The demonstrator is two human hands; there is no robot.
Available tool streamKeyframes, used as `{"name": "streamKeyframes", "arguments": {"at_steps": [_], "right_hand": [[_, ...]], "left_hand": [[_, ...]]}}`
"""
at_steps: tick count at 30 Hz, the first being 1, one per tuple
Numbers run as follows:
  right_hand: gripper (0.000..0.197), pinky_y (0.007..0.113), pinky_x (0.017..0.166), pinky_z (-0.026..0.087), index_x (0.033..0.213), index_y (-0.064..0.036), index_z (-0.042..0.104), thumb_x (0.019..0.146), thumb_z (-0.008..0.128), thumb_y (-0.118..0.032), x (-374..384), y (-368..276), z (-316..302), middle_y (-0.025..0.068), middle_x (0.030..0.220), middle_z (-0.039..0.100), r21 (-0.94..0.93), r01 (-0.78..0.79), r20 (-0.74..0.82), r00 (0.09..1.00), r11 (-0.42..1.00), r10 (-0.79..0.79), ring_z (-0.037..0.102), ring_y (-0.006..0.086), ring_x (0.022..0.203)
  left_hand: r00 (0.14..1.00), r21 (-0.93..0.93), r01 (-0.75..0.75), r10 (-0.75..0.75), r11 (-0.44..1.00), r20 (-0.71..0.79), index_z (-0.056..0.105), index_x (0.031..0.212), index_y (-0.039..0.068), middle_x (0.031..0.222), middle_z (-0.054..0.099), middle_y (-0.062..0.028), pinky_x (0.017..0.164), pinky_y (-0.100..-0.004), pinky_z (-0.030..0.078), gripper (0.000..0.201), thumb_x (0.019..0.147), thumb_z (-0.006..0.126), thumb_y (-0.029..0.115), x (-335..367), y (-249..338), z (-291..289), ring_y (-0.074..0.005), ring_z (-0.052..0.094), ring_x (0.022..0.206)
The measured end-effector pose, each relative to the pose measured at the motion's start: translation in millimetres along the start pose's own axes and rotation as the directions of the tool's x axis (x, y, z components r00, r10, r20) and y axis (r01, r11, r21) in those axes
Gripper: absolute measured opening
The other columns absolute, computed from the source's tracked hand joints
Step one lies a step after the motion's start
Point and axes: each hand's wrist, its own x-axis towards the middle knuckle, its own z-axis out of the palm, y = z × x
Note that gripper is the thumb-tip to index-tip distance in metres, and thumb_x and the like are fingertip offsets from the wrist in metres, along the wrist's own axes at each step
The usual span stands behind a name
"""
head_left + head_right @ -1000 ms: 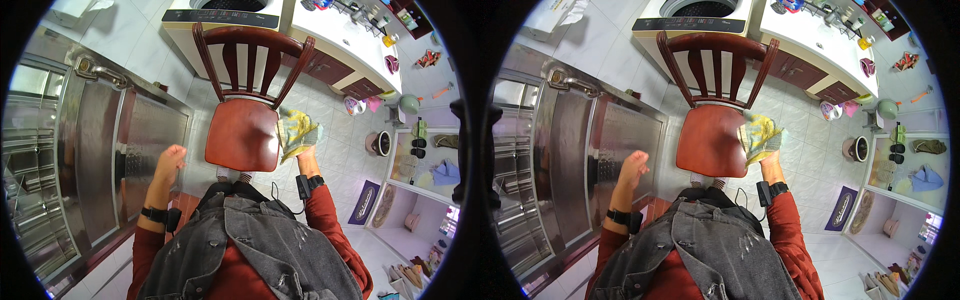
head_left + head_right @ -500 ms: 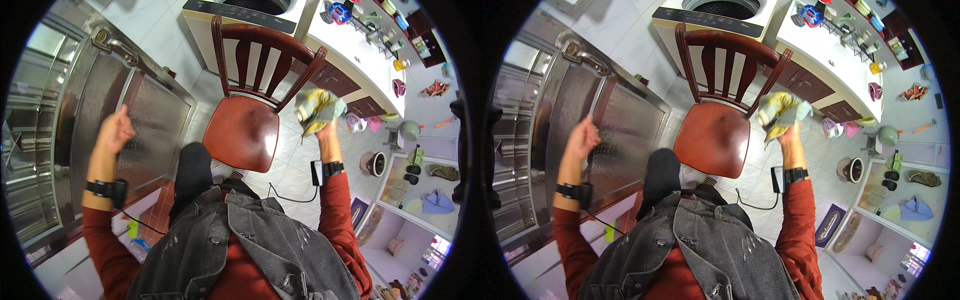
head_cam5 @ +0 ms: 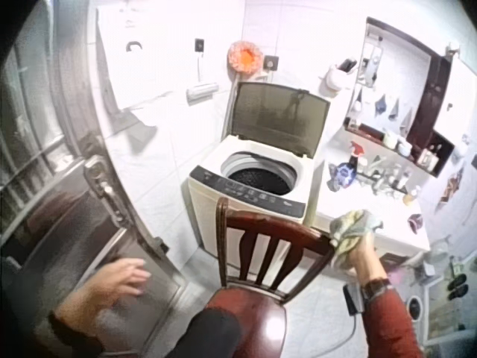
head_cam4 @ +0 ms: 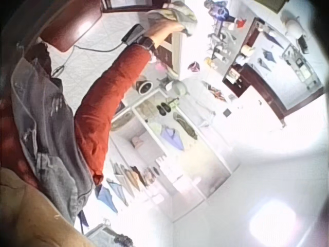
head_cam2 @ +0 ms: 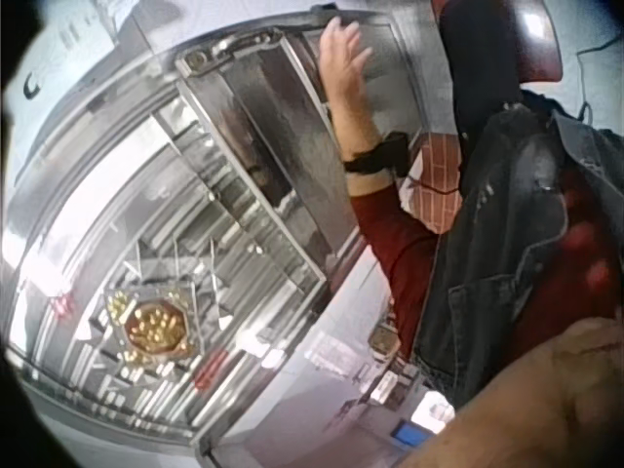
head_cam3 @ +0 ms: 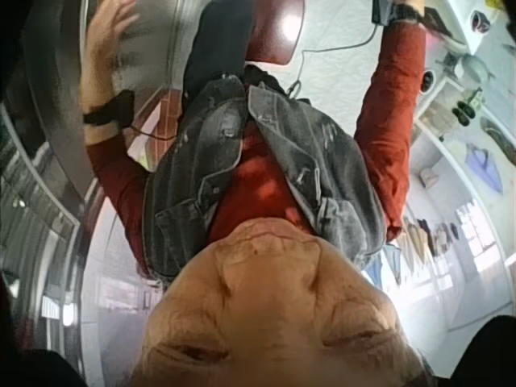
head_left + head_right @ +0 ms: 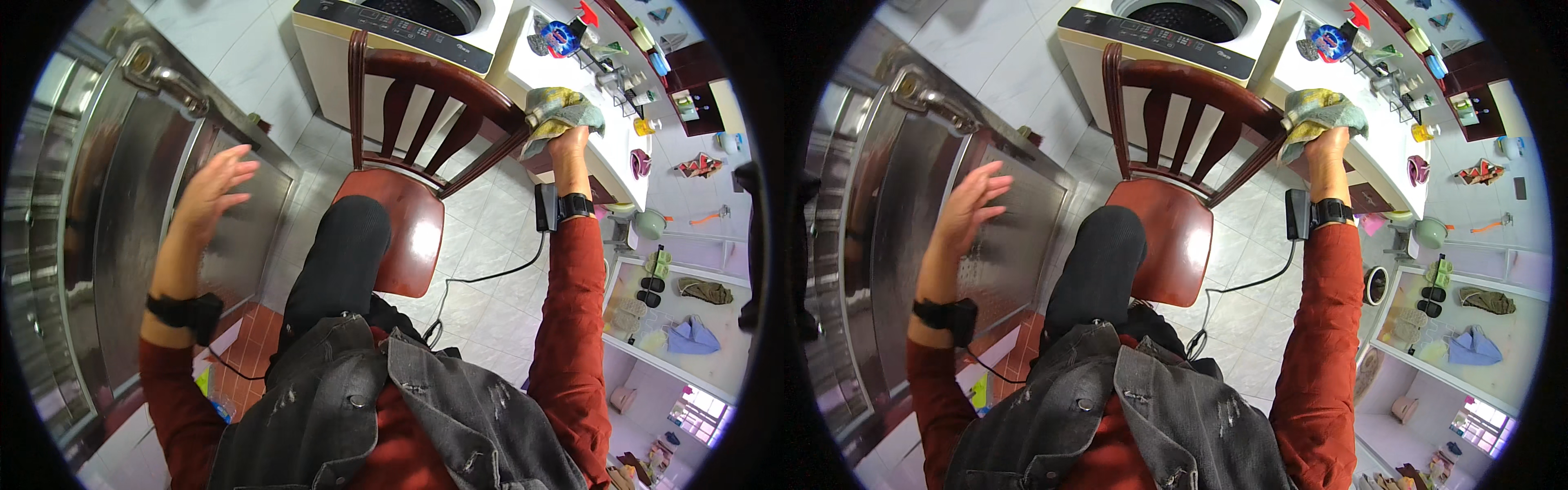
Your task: The person stands on a wooden chair and wipes the tiled ceiling with a cloth. They repeatedly climb up and down the chair to reach different sections of the ceiling, using the cloth in their right hand while stabilizing with the left hand.
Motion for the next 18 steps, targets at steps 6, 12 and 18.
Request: {"name": "streamKeyframes", "arguments": {"at_steps": [6, 12, 18], "right_hand": [[0.049, 0.046, 0.084, 0.047, 0.108, 0.0037, 0.059, 0.098, 0.037, -0.039, 39, 30, 2, 0.0236, 0.107, 0.063, -0.852, 0.174, 0.023, 0.955, 0.494, -0.297, 0.060, 0.0395, 0.098], [0.029, 0.054, 0.072, 0.046, 0.077, 0.0073, 0.061, 0.087, 0.046, -0.015, 43, 32, -6, 0.0317, 0.079, 0.060, -0.882, 0.298, 0.368, 0.919, -0.365, -0.140, 0.059, 0.0493, 0.077], [0.031, 0.044, 0.064, 0.051, 0.087, 0.0024, 0.068, 0.089, 0.051, -0.023, 40, 21, -3, 0.0243, 0.072, 0.063, -0.899, 0.356, 0.371, 0.929, -0.256, -0.010, 0.066, 0.0391, 0.070]], "left_hand": [[0.938, -0.352, 0.010, 0.113, 0.936, 0.327, 0.050, 0.131, 0.006, 0.121, 0.060, -0.0110, 0.092, -0.0345, 0.045, 0.041, 0.100, 0.043, 0.032, 87, -32, 96, -0.0205, 0.055, 0.115], [0.786, 0.699, -0.618, 0.274, 0.361, 0.554, 0.060, 0.122, 0.014, 0.135, 0.051, -0.0091, 0.107, -0.0655, 0.014, 0.053, 0.080, 0.067, 0.046, 67, -83, 129, -0.0285, 0.040, 0.132], [0.813, 0.718, -0.571, 0.157, 0.399, 0.560, 0.061, 0.121, 0.016, 0.142, 0.044, -0.0079, 0.104, -0.0648, 0.021, 0.059, 0.075, 0.068, 0.053, 98, -81, 123, -0.0299, 0.033, 0.135]]}}
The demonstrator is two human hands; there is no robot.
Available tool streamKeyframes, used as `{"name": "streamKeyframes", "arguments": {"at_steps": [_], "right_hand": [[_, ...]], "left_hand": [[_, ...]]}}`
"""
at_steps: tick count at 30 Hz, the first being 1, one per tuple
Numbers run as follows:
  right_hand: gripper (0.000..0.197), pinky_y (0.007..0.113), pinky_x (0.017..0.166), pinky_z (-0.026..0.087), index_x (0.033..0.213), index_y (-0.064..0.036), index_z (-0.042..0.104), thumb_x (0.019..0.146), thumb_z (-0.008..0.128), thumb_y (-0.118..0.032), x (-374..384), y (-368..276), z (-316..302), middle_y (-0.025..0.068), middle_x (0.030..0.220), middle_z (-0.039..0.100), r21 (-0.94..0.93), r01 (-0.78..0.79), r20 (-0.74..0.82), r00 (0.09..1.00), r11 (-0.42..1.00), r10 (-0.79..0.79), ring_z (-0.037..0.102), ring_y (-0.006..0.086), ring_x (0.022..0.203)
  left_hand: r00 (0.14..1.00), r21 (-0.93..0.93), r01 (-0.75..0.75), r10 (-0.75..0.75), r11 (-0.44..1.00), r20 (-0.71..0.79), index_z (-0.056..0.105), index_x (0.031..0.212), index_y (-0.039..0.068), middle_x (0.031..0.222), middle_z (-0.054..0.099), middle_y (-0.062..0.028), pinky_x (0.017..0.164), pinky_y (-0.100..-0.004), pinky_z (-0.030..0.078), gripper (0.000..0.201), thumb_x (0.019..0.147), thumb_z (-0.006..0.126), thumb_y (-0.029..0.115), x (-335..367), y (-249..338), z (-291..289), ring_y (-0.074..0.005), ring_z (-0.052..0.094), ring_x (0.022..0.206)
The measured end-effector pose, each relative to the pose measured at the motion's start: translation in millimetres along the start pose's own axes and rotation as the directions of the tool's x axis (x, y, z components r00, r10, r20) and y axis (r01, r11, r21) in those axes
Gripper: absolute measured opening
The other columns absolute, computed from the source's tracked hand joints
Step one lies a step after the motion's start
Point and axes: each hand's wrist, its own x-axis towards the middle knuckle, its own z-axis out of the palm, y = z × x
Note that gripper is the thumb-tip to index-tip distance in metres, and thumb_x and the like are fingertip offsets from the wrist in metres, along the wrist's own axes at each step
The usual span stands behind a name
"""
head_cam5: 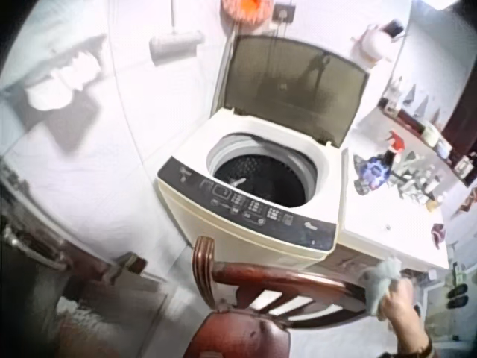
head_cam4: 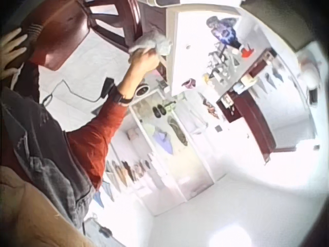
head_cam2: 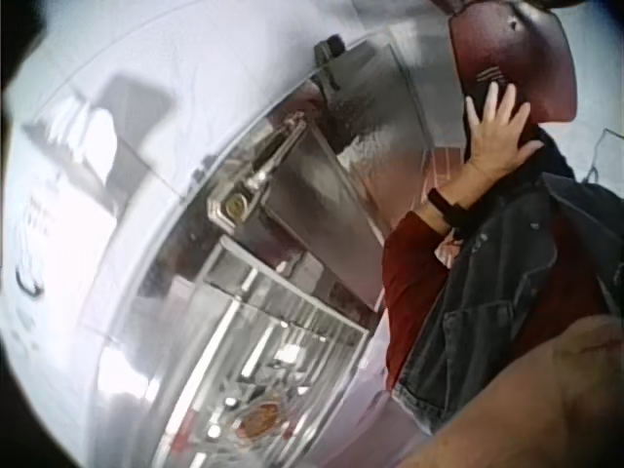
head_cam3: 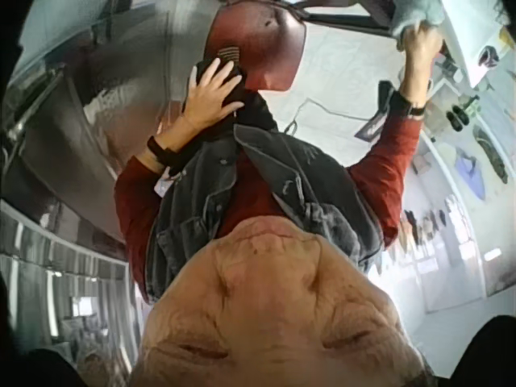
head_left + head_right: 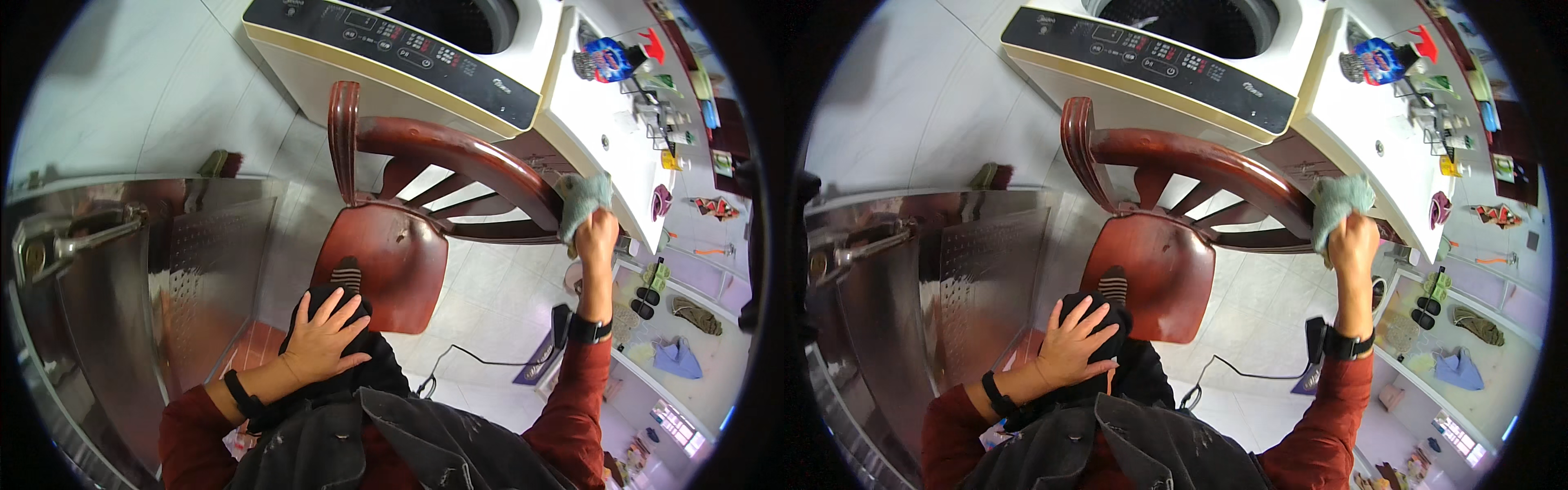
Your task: The person stands on a wooden chair and wipes the tiled ceiling with a cloth. They repeatedly climb up and down the chair to reach different sections of the ceiling, using the cloth in their right hand while stabilizing with the left hand.
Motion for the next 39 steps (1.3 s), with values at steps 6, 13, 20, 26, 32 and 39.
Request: {"name": "streamKeyframes", "arguments": {"at_steps": [6, 13, 20, 26, 32, 39], "right_hand": [[0.025, 0.036, 0.059, 0.050, 0.080, 0.0030, 0.067, 0.083, 0.056, -0.019, -16, 5, 4, 0.0190, 0.067, 0.065, 0.018, -0.013, -0.007, 1.000, 1.000, 0.013, 0.067, 0.0302, 0.063], [0.028, 0.038, 0.058, 0.052, 0.081, -0.0066, 0.072, 0.079, 0.062, -0.033, -20, 11, 16, 0.0151, 0.072, 0.068, 0.128, -0.130, -0.061, 0.988, 0.983, 0.139, 0.068, 0.0318, 0.066], [0.030, 0.046, 0.059, 0.050, 0.075, -0.0066, 0.069, 0.079, 0.060, -0.035, -15, -2, 10, 0.0203, 0.080, 0.066, -0.041, -0.239, 0.031, 0.970, 0.970, 0.241, 0.064, 0.0398, 0.068], [0.030, 0.050, 0.061, 0.049, 0.074, -0.0038, 0.062, 0.082, 0.053, -0.031, -1, 27, 13, 0.0215, 0.075, 0.063, 0.060, -0.183, 0.324, 0.934, 0.981, 0.154, 0.060, 0.0440, 0.068], [0.045, 0.040, 0.088, 0.048, 0.115, -0.0030, 0.059, 0.091, 0.049, -0.040, 32, 20, -83, 0.0156, 0.108, 0.066, 0.705, -0.277, 0.510, 0.837, 0.652, -0.196, 0.061, 0.0282, 0.101], [0.067, 0.034, 0.097, 0.039, 0.123, 0.0004, 0.046, 0.074, 0.075, -0.037, 103, -86, -372, 0.0101, 0.120, 0.052, 0.920, 0.010, 0.068, 0.981, 0.392, -0.184, 0.048, 0.0199, 0.108]], "left_hand": [[0.965, -0.127, 0.061, -0.026, 0.990, 0.261, 0.060, 0.125, 0.018, 0.146, 0.040, -0.0085, 0.105, -0.0644, 0.020, 0.060, 0.077, 0.066, 0.054, 33, -12, -28, -0.0312, 0.026, 0.139], [0.901, -0.164, 0.154, -0.070, 0.974, 0.427, 0.056, 0.130, 0.018, 0.151, 0.031, -0.0070, 0.109, -0.0650, 0.014, 0.058, 0.084, 0.060, 0.053, 49, -9, -34, -0.0294, 0.018, 0.142], [0.829, -0.174, 0.298, -0.163, 0.939, 0.535, 0.052, 0.133, 0.027, 0.154, 0.026, -0.0050, 0.109, -0.0669, 0.007, 0.055, 0.086, 0.058, 0.054, 56, 7, -31, -0.0289, 0.013, 0.145], [0.626, -0.166, 0.572, -0.297, 0.803, 0.721, 0.030, 0.149, 0.023, 0.159, 0.013, -0.0074, 0.109, -0.0653, 0.005, 0.072, 0.091, 0.038, 0.065, 73, 21, -31, -0.0303, 0.008, 0.146], [0.815, -0.670, 0.554, -0.160, 0.494, 0.557, 0.026, 0.147, 0.002, 0.151, 0.031, -0.0134, 0.113, -0.0328, 0.022, 0.072, 0.097, 0.041, 0.051, 60, 36, -141, -0.0242, 0.028, 0.139], [0.915, -0.748, 0.253, -0.404, 0.613, -0.022, 0.048, 0.133, 0.003, 0.110, 0.060, -0.0040, 0.091, -0.0262, 0.043, 0.048, 0.092, 0.062, 0.023, 15, 81, -380, -0.0104, 0.055, 0.102]]}}
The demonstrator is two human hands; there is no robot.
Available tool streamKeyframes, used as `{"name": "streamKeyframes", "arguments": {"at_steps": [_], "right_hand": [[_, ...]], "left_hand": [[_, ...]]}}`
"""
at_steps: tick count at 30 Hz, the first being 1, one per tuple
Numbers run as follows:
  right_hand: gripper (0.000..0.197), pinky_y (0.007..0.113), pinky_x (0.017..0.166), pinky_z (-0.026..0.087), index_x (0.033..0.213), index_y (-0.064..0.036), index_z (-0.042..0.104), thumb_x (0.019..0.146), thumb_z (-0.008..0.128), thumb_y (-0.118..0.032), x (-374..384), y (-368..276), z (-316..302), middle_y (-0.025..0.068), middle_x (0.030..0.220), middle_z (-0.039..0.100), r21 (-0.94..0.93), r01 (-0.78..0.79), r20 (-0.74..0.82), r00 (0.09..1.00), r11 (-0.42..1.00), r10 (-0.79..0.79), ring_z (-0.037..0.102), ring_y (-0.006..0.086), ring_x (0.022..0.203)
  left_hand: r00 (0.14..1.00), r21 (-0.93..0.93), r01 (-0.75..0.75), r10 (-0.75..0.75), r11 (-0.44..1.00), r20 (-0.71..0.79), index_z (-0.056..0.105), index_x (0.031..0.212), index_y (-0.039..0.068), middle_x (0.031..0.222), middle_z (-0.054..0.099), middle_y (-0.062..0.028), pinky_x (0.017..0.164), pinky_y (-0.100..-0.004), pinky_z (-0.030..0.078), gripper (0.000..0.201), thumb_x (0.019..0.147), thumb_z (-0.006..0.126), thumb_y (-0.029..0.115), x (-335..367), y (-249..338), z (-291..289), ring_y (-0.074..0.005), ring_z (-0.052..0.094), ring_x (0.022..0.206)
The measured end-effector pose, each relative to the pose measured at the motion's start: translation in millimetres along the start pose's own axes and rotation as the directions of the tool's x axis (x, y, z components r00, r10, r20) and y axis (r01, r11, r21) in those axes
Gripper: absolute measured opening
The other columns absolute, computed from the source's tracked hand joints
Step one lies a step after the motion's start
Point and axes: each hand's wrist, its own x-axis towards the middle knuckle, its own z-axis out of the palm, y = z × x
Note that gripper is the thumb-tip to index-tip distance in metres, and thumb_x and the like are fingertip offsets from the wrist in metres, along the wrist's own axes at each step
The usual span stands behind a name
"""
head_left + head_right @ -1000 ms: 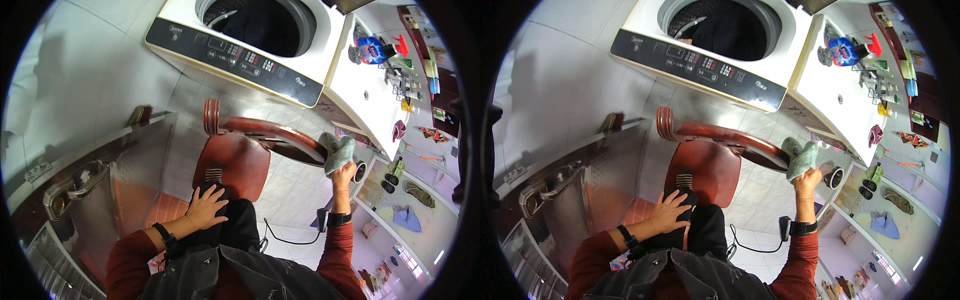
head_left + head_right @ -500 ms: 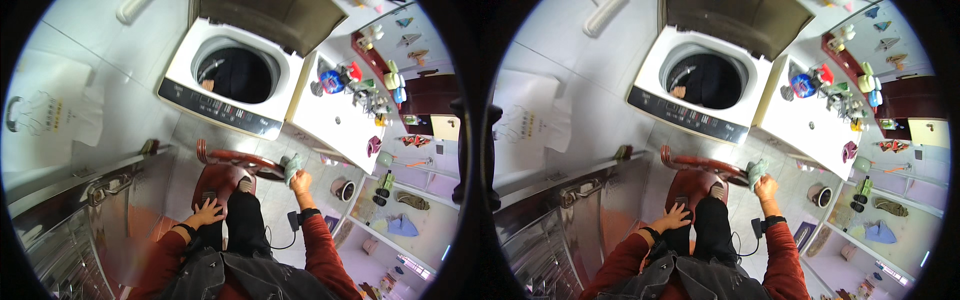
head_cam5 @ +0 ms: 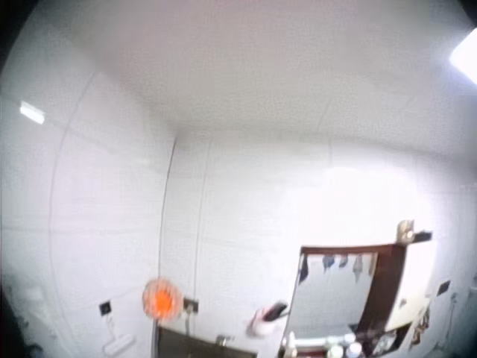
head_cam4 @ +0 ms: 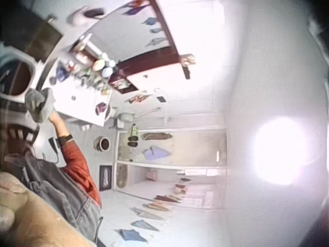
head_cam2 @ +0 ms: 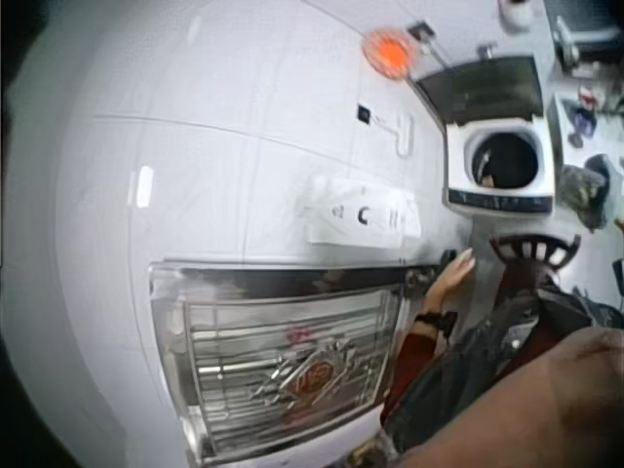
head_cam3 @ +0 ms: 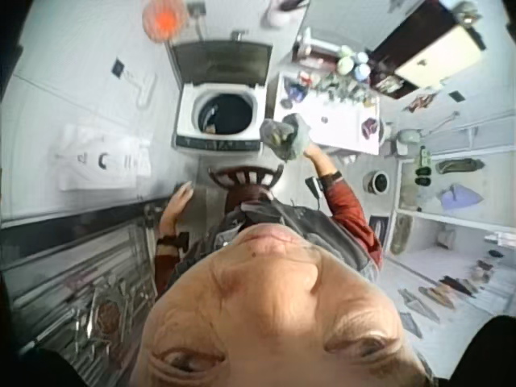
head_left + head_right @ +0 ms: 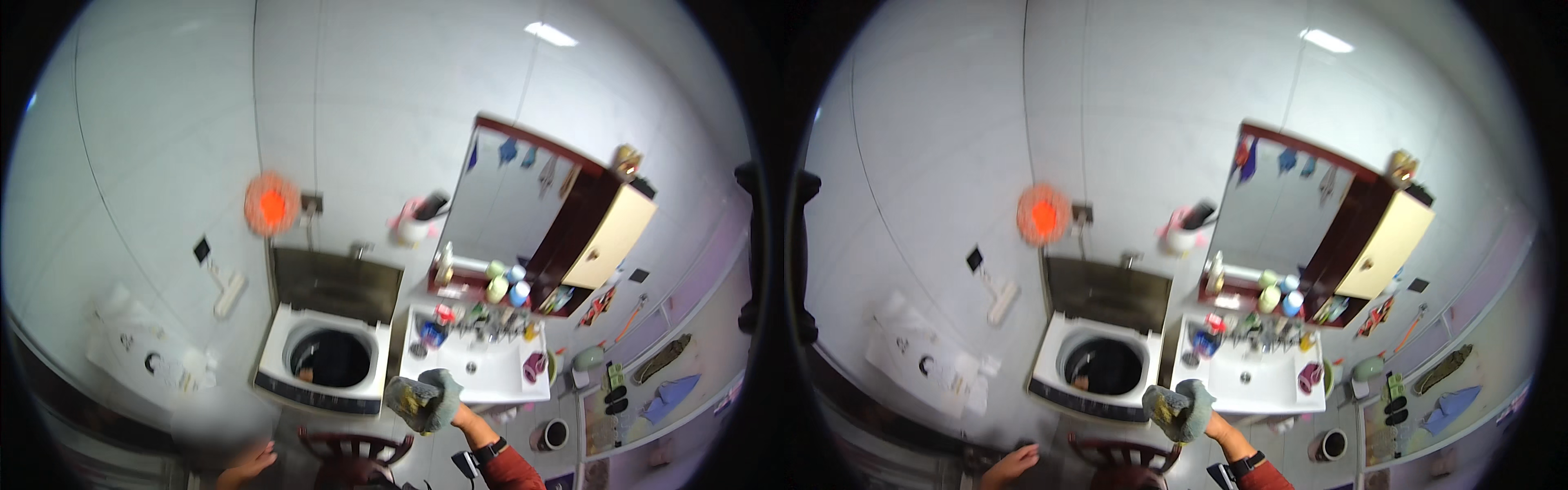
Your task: The person stands on a wooden chair and wipes the tiled ceiling with a cloth. They repeatedly climb up and down the chair to reach different sections of the ceiling, using the cloth in their right hand while stabilizing with the left hand.
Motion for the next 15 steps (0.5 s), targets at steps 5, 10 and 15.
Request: {"name": "streamKeyframes", "arguments": {"at_steps": [5, 10, 15], "right_hand": [[0.077, 0.034, 0.094, 0.040, 0.114, -0.0040, 0.047, 0.054, 0.081, -0.038, 14, -181, -38, 0.0078, 0.107, 0.054, -0.181, 0.365, -0.286, 0.869, 0.913, -0.403, 0.050, 0.0204, 0.100], [0.081, 0.035, 0.106, 0.031, 0.135, -0.0063, 0.038, 0.073, 0.063, -0.052, -9, -247, -68, 0.0074, 0.127, 0.051, 0.540, 0.416, -0.268, 0.909, 0.732, -0.319, 0.048, 0.0203, 0.116], [0.079, 0.045, 0.101, 0.042, 0.133, -0.0025, 0.048, 0.089, 0.037, -0.067, -27, -224, -103, 0.0131, 0.132, 0.054, -0.130, 0.404, -0.382, 0.822, 0.905, -0.422, 0.054, 0.0300, 0.117]], "left_hand": [[0.999, 0.266, 0.020, -0.031, 0.964, 0.037, 0.035, 0.143, 0.002, 0.126, 0.057, -0.0171, 0.093, -0.0357, 0.045, 0.067, 0.091, 0.062, 0.035, -74, 136, -67, -0.0253, 0.055, 0.113], [0.992, 0.226, -0.122, 0.121, 0.966, 0.018, 0.045, 0.135, 0.000, 0.120, 0.060, -0.0181, 0.092, -0.0348, 0.046, 0.056, 0.089, 0.062, 0.028, -141, 211, -73, -0.0250, 0.057, 0.108], [0.989, 0.276, -0.134, 0.112, 0.952, 0.096, 0.048, 0.131, 0.000, 0.119, 0.061, -0.0185, 0.092, -0.0348, 0.046, 0.051, 0.088, 0.062, 0.025, -151, 237, -77, -0.0238, 0.058, 0.107]]}}
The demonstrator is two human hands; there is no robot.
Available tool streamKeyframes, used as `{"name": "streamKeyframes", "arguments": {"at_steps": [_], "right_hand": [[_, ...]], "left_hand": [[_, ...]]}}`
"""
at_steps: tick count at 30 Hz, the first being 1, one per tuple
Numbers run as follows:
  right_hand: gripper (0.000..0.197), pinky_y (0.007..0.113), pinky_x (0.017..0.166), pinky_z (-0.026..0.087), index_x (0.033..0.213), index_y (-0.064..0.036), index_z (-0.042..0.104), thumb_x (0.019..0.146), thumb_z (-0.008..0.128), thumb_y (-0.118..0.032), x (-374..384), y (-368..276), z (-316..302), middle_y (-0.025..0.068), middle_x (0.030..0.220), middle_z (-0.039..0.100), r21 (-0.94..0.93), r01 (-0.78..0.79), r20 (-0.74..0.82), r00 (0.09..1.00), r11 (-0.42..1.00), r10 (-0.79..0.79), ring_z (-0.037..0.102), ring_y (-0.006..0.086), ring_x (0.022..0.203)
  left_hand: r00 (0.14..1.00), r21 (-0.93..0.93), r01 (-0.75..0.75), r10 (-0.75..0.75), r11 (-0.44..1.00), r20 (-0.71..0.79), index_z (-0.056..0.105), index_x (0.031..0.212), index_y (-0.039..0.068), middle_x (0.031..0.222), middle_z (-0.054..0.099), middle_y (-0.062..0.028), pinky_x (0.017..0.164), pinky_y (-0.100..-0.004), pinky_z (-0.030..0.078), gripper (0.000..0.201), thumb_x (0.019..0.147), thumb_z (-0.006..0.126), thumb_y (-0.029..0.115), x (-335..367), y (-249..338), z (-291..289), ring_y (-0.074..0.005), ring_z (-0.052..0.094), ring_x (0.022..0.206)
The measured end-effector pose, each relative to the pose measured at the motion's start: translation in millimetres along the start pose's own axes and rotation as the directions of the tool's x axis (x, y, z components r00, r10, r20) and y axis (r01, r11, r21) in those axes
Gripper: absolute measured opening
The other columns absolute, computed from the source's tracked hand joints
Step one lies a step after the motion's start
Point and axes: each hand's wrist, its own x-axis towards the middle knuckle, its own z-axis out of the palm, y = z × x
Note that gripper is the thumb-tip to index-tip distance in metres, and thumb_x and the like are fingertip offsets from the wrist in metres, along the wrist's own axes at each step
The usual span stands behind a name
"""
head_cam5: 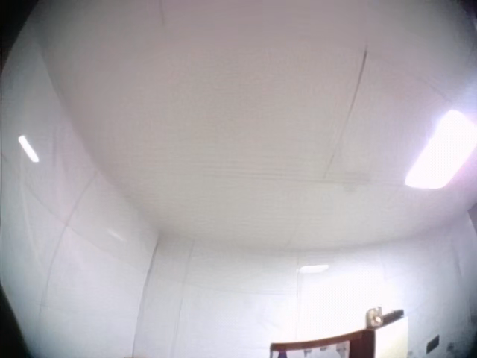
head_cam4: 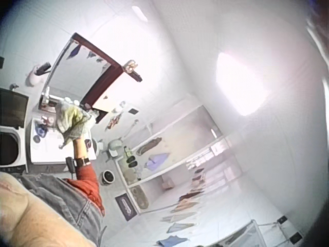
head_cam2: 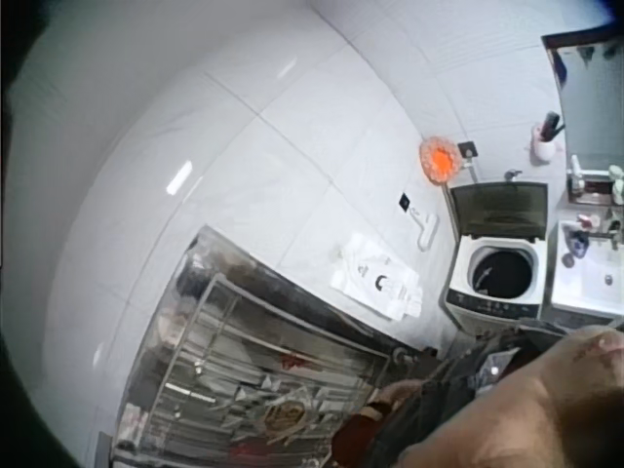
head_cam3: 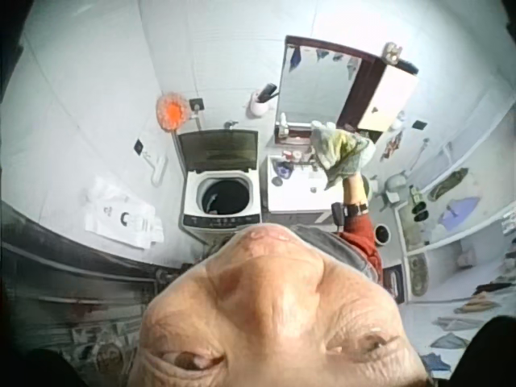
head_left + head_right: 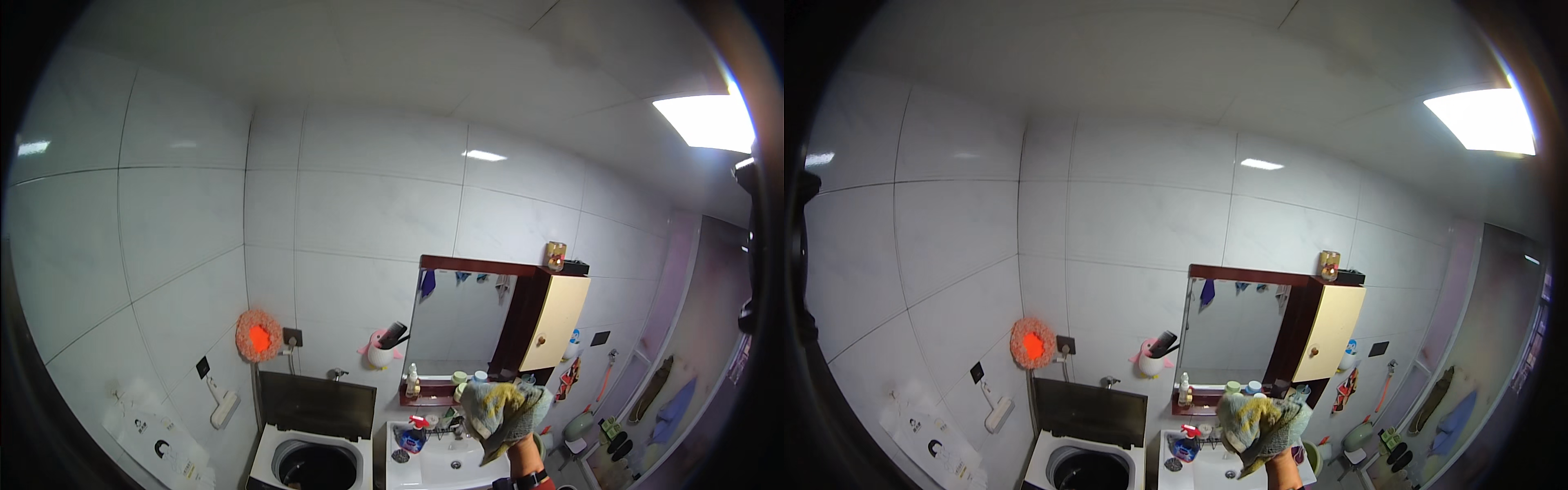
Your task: The person stands on a wooden chair and wipes the tiled ceiling with a cloth. They repeatedly climb up and down the chair to reach different sections of the ceiling, using the cloth in their right hand while stabilizing with the left hand.
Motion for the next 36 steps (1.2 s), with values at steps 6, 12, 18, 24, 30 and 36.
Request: {"name": "streamKeyframes", "arguments": {"at_steps": [6, 12, 18, 24, 30, 36], "right_hand": [[0.063, 0.045, 0.106, 0.036, 0.140, -0.0072, 0.037, 0.096, 0.037, -0.052, -5, 10, 3, 0.0115, 0.140, 0.044, 0.798, -0.036, 0.079, 0.996, 0.601, -0.045, 0.043, 0.0282, 0.127], [0.055, 0.038, 0.110, 0.031, 0.137, -0.0122, 0.043, 0.093, 0.052, -0.044, 46, -87, -10, 0.0094, 0.136, 0.042, 0.946, -0.066, 0.163, 0.942, 0.317, -0.292, 0.038, 0.0228, 0.127], [0.052, 0.038, 0.111, 0.028, 0.141, -0.0107, 0.036, 0.100, 0.039, -0.042, 119, -180, -2, 0.0067, 0.139, 0.043, 0.619, 0.690, -0.245, 0.623, 0.374, -0.743, 0.039, 0.0213, 0.130], [0.029, 0.032, 0.092, 0.042, 0.114, -0.0066, 0.054, 0.100, 0.045, -0.031, 193, -277, 31, 0.0034, 0.106, 0.054, -0.304, 0.817, -0.377, 0.369, 0.490, -0.850, 0.052, 0.0154, 0.101], [0.035, 0.035, 0.097, 0.039, 0.119, -0.0028, 0.055, 0.095, 0.055, -0.028, 248, -374, 1, 0.0121, 0.118, 0.056, -0.595, 0.630, -0.388, 0.319, 0.499, -0.865, 0.052, 0.0230, 0.109], [0.041, 0.035, 0.098, 0.039, 0.120, 0.0019, 0.055, 0.096, 0.048, -0.031, 301, -472, -83, 0.0138, 0.118, 0.058, -0.781, 0.511, -0.351, 0.115, 0.358, -0.929, 0.054, 0.0227, 0.109]], "left_hand": [[0.990, 0.055, 0.075, -0.081, 0.996, 0.118, 0.053, 0.126, 0.000, 0.116, 0.062, -0.0190, 0.092, -0.0348, 0.046, 0.045, 0.088, 0.062, 0.023, 5, -10, -19, -0.0223, 0.058, 0.105], [0.915, 0.179, 0.145, -0.201, 0.973, 0.351, 0.057, 0.121, 0.000, 0.114, 0.063, -0.0195, 0.093, -0.0348, 0.045, 0.039, 0.087, 0.061, 0.020, 9, -8, -45, -0.0209, 0.059, 0.104], [0.953, 0.191, -0.292, 0.303, 0.937, -0.029, 0.054, 0.124, 0.001, 0.106, 0.061, -0.0043, 0.086, -0.0256, 0.046, 0.039, 0.089, 0.063, 0.013, 26, 119, -107, -0.0086, 0.058, 0.093], [0.427, 0.056, -0.872, 0.812, 0.486, -0.398, 0.055, 0.116, -0.003, 0.112, 0.058, -0.0091, 0.079, -0.0243, 0.047, 0.034, 0.084, 0.061, 0.005, 33, 285, -115, -0.0096, 0.055, 0.091], [0.087, 0.270, -0.941, 0.919, 0.202, -0.385, 0.057, 0.114, 0.000, 0.110, 0.059, -0.0089, 0.080, -0.0259, 0.047, 0.030, 0.084, 0.061, 0.006, 0, 368, -115, -0.0140, 0.056, 0.097], [0.104, 0.748, -0.637, 0.983, 0.184, -0.153, 0.063, 0.100, 0.005, 0.104, 0.063, -0.0099, 0.084, -0.0341, 0.049, 0.026, 0.076, 0.069, 0.010, -5, 348, -118, -0.0246, 0.061, 0.098]]}}
